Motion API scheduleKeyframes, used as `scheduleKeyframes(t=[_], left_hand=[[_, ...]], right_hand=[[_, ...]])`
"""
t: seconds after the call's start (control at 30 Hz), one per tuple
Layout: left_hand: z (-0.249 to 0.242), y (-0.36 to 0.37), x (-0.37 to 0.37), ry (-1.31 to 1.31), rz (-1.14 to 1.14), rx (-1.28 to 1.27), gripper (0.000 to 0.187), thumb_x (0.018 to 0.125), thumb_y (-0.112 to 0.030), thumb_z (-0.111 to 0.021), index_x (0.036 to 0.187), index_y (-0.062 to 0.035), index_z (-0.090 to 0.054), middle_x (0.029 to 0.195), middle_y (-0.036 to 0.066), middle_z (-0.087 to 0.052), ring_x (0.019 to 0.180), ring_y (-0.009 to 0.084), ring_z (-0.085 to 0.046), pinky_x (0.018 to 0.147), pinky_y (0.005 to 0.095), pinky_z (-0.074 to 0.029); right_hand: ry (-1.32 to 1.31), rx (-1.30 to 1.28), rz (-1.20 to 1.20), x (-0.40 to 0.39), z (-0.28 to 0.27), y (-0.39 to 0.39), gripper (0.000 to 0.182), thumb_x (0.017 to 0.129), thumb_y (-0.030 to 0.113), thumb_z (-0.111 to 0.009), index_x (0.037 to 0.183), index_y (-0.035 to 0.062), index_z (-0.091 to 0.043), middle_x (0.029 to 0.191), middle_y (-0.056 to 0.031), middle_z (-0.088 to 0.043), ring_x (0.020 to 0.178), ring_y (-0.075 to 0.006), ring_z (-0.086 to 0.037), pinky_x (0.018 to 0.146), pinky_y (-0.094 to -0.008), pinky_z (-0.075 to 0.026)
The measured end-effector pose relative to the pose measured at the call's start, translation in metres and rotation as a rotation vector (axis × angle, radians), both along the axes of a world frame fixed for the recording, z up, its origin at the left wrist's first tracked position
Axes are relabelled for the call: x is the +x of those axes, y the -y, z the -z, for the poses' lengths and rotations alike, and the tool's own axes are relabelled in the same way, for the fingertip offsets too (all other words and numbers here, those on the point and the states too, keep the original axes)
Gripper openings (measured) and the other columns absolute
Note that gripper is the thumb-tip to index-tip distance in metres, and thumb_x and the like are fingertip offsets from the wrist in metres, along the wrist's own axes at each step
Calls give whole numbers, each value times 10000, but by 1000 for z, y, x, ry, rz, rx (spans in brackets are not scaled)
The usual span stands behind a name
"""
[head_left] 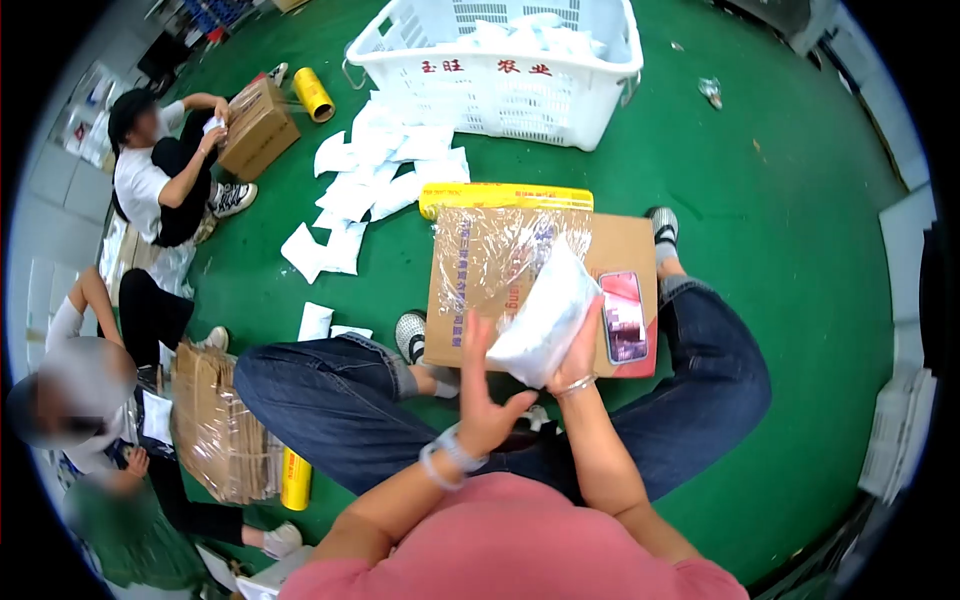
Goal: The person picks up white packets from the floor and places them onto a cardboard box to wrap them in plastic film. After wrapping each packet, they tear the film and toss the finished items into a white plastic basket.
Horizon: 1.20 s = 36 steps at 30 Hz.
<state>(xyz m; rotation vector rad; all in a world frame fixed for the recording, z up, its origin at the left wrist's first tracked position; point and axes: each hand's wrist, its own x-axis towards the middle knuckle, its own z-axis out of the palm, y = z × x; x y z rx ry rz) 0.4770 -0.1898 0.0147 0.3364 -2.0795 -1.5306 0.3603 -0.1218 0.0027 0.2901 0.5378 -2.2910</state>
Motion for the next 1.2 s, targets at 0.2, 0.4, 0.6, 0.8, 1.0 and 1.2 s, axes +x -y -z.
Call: scheduleKeyframes(t=[0.2,0.4,0.6,0.8,1.0,1.2], left_hand=[[-4,45,30,215,325,1233,810,761,-350,-654,1360,-22,-220,1348,122,-364,1216,258,-396,1014,404,-319],[-11,42,27,266,121,1130,698,733,-140,-650,1317,7,-297,1290,115,-426,1186,238,-424,994,353,-337],[-17,52,16,256,101,978,668,665,-58,-671,1249,33,-359,1208,155,-472,1124,229,-468,950,338,-374],[-30,79,-13,-31,-468,-328,938,603,-274,-760,1333,9,-244,1289,226,-331,1181,384,-342,1000,423,-272],[-31,90,-18,557,257,-201,515,669,-432,-681,912,18,-620,791,210,-614,782,336,-605,710,384,-476],[19,137,-44,259,368,579,295,810,-271,-583,922,1,-612,766,109,-644,711,249,-633,654,350,-483]], right_hand=[[-879,858,-539,10,1,-6,591,878,459,-459,1215,-27,-433,1058,-163,-587,902,-284,-585,761,-377,-455],[-1536,1212,-294,24,2,-10,606,842,384,-557,1243,-37,-387,1161,-220,-505,1032,-304,-525,863,-362,-405],[-780,585,-652,34,9,-19,549,834,289,-605,1229,-30,-396,1120,-93,-517,1024,-161,-477,890,-319,-389],[-843,948,-443,33,-3,-6,359,797,230,-642,1014,-47,-575,909,-69,-622,811,-128,-552,713,-287,-456],[-1320,998,-922,26,-35,4,348,732,199,-698,989,-15,-600,894,-125,-644,811,-194,-609,726,-300,-458],[-1491,1032,-1161,-38,-37,59,473,690,382,-726,946,0,-616,776,-163,-643,735,-283,-642,669,-354,-486]])
